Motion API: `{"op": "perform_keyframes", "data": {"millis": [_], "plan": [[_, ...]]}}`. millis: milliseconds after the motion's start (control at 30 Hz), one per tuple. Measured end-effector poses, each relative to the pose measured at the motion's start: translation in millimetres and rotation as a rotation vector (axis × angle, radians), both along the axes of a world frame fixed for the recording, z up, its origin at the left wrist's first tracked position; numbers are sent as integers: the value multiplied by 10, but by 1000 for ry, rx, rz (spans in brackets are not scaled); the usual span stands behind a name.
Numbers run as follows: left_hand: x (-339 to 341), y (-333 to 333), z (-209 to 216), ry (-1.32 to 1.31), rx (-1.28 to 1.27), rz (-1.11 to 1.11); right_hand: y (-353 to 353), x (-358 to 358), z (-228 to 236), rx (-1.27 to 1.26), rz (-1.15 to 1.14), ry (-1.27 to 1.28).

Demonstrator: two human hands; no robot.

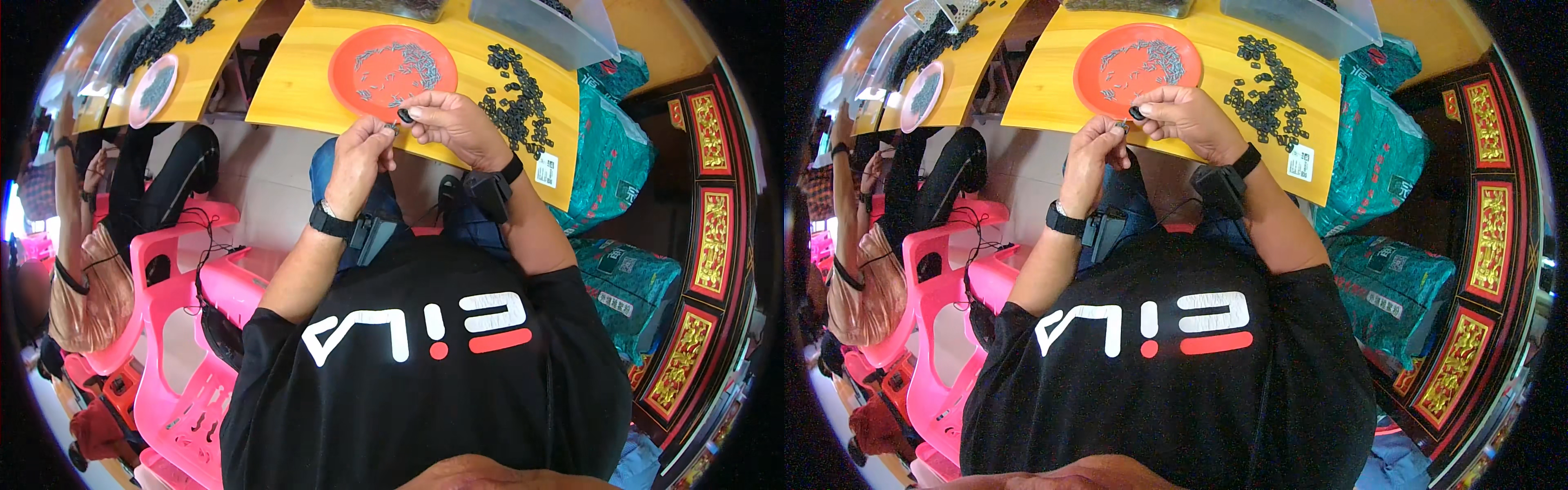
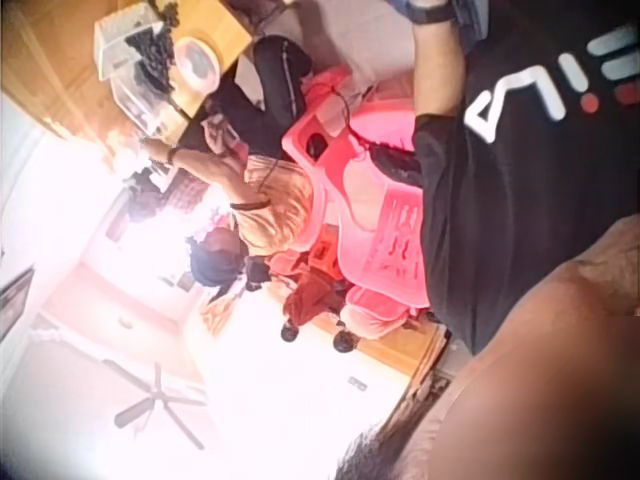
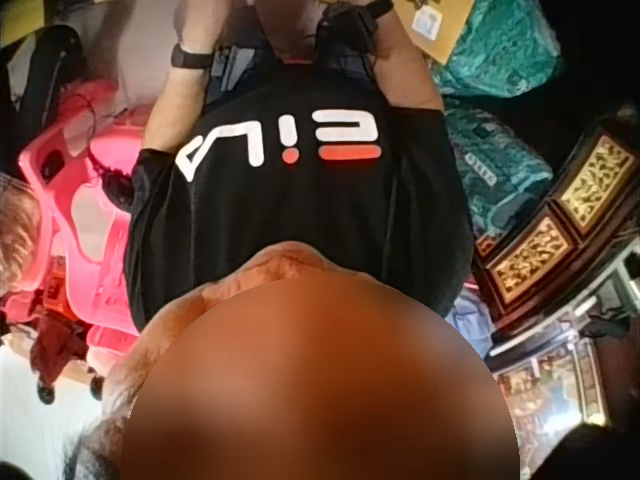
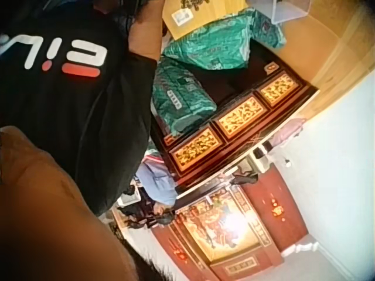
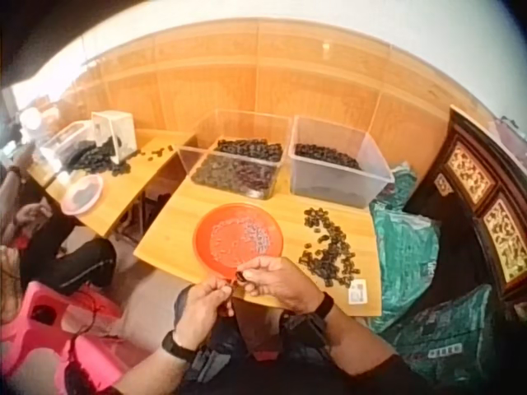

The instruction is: Sorting small black components from a plate into various piles and containers.

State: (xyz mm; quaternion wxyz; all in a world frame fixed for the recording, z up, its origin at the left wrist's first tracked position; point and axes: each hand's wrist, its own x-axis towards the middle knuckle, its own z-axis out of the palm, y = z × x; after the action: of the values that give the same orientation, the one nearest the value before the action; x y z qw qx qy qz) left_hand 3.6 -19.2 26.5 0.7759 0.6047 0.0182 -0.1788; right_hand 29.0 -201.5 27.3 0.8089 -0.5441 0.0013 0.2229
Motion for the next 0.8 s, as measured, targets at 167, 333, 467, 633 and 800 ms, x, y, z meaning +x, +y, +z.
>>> {"op": "perform_keyframes", "data": {"millis": [167,333,467,633,800], "plan": [[-6,6,30,-22,4,-30,41,-14,35,-54,1,-63],[-13,0,80,-15,33,-49,42,-33,68,-89,-8,-110],[-16,3,37,-35,12,-31,57,-47,98,-208,34,-221],[-18,-5,29,-48,21,-19,80,-68,142,-260,18,-256],[-18,6,20,-49,12,-5,66,-67,179,-243,-24,-251]]}}
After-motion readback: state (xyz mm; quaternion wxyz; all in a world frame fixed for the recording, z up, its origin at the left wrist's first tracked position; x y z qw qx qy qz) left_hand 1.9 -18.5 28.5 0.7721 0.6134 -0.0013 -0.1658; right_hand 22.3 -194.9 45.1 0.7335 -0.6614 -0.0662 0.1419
